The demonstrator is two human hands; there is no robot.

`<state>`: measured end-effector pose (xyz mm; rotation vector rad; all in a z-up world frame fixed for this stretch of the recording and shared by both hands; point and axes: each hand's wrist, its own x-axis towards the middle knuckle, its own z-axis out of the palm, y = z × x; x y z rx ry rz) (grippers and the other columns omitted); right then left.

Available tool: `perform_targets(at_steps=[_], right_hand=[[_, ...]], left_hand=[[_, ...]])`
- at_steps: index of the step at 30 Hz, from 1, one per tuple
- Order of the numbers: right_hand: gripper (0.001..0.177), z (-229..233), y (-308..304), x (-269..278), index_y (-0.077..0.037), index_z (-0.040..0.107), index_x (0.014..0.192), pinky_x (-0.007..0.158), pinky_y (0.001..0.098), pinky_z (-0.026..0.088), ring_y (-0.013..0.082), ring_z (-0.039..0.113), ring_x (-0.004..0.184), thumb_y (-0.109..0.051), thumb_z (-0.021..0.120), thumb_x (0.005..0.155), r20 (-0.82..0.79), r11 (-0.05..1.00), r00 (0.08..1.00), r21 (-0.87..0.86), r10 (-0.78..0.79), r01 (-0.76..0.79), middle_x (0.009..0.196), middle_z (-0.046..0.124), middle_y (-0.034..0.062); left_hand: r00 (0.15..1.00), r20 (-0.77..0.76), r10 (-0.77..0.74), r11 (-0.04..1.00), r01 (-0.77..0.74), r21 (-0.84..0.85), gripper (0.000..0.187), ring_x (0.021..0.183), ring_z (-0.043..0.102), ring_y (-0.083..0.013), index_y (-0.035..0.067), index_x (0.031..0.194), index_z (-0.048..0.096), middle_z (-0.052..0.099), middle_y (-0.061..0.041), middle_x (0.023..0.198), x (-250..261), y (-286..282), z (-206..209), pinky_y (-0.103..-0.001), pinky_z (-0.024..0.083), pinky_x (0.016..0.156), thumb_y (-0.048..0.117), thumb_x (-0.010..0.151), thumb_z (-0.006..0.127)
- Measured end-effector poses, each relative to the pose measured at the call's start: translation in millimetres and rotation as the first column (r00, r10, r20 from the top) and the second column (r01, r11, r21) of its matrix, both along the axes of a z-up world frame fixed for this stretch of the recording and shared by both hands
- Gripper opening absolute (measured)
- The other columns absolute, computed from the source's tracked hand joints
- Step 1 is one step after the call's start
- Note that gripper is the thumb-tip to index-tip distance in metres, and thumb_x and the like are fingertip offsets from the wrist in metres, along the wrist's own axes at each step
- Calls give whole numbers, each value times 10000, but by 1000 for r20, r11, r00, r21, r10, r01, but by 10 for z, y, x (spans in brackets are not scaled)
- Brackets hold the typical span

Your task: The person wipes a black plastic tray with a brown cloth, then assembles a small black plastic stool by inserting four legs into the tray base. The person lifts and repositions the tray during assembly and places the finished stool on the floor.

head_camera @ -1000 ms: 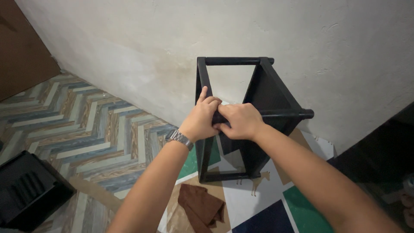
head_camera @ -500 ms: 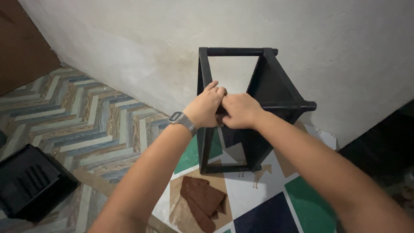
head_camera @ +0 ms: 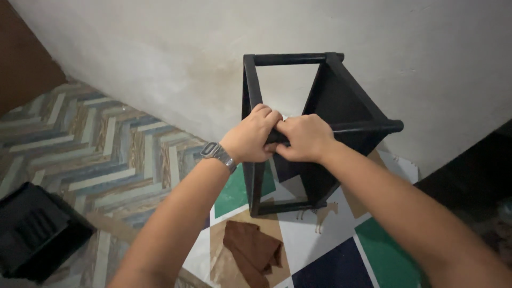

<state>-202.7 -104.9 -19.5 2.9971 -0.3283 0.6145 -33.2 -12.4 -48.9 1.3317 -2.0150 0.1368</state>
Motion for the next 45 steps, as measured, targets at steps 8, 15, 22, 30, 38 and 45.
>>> perform_targets(at_steps=[8,15,22,30,38,45], right_hand=[[511,-36,0,-1,-82,700,737,559,411,556,289,704,629,-585,791,743,63,996,996,-44,-68,71,685,700,91],[522,9,22,-10,-77,681,872,564,409,559,295,712,634,-576,789,761,44,998,997,30,-63,62,676,696,100],[690,31,24,-84,-65,558,1226,526,407,550,310,715,605,-498,801,747,95,996,995,88,-40,31,671,704,106],[620,24,19,-117,-100,545,1237,545,400,549,300,721,613,-480,783,809,110,995,994,91,18,-28,680,714,85],[742,158,98,-197,-102,506,1323,615,444,548,342,723,742,-465,808,750,51,994,997,97,-50,45,772,725,142],[626,240,108,-322,-140,638,1204,773,457,556,350,709,910,-464,841,709,22,984,996,160,-88,83,962,740,130]], left_hand=[[999,-31,23,999,-22,34,654,1170,536,-385,2,1277,551,604,-193,1140,23,63,8,-431,505,1004,58,656,748],[999,-11,40,999,-40,4,793,1191,528,-393,7,1337,480,600,-206,1165,12,80,44,-448,499,998,72,610,789],[992,-117,48,990,-31,141,871,1187,550,-345,96,1401,432,623,-122,1169,-13,101,125,-427,505,974,96,637,850],[992,-92,85,983,-69,171,945,1194,551,-332,103,1413,446,642,-118,1155,-8,68,146,-418,506,995,67,563,858],[995,-52,90,990,-84,111,875,1302,502,-377,69,1360,496,590,-191,1285,15,95,114,-447,461,1061,174,602,920],[996,18,87,991,-89,99,905,1410,375,-434,58,1316,566,554,-198,1366,63,139,127,-507,332,1150,201,516,965]])
